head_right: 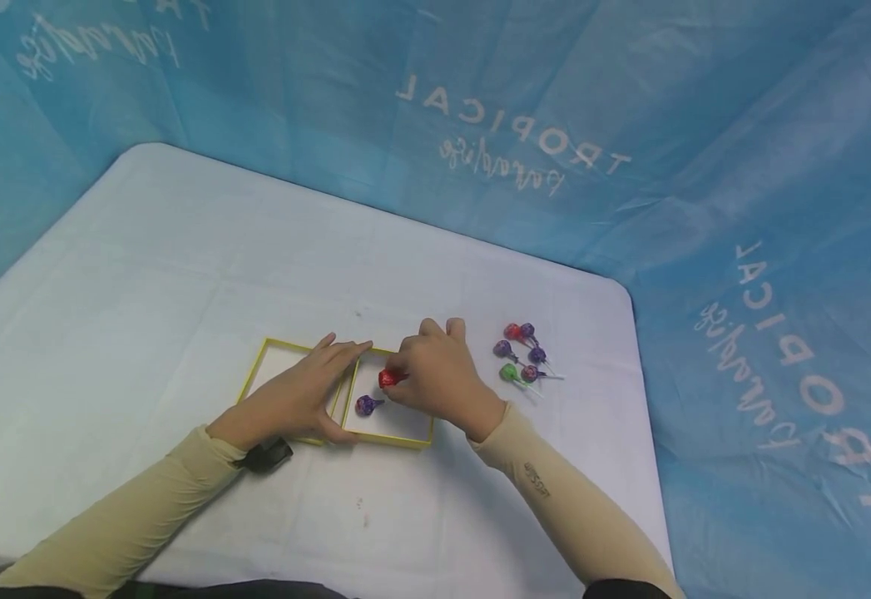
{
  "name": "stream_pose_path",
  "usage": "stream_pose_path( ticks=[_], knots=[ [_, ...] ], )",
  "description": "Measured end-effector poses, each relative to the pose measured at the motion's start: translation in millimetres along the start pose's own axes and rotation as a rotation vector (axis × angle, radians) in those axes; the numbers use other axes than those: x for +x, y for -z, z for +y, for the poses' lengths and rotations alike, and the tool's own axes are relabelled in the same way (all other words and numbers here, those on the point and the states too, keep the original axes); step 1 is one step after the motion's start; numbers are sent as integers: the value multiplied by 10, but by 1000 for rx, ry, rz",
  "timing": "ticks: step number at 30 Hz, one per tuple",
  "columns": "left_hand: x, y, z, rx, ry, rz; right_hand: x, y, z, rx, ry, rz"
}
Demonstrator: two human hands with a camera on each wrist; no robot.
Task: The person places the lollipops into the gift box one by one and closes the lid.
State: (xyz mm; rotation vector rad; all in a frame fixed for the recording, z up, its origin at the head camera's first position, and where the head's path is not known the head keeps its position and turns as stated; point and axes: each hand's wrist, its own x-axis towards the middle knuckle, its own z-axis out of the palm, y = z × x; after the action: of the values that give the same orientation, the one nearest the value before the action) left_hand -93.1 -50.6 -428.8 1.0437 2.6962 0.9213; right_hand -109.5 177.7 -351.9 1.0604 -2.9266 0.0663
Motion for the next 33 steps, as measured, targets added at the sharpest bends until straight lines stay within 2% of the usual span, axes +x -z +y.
stream_pose_path(
  ticks=[5,13,20,27,33],
  knots=[
    [-1,-2,-5,20,-40,24,58,-69,-55,-20,23,-12],
    [-9,-18,-26,41,-76,50,111,-159,-148,-18,14,-67],
    [-24,-27,-25,14,-56,43,159,-223,-218,-27,4,-137],
    [-16,-43,-31,25,-85,74,208,-260,-252,-63,24,-156],
    [-19,-26,-35,22,-75,66,251,-261,-272,-58,0,-210]
  ],
)
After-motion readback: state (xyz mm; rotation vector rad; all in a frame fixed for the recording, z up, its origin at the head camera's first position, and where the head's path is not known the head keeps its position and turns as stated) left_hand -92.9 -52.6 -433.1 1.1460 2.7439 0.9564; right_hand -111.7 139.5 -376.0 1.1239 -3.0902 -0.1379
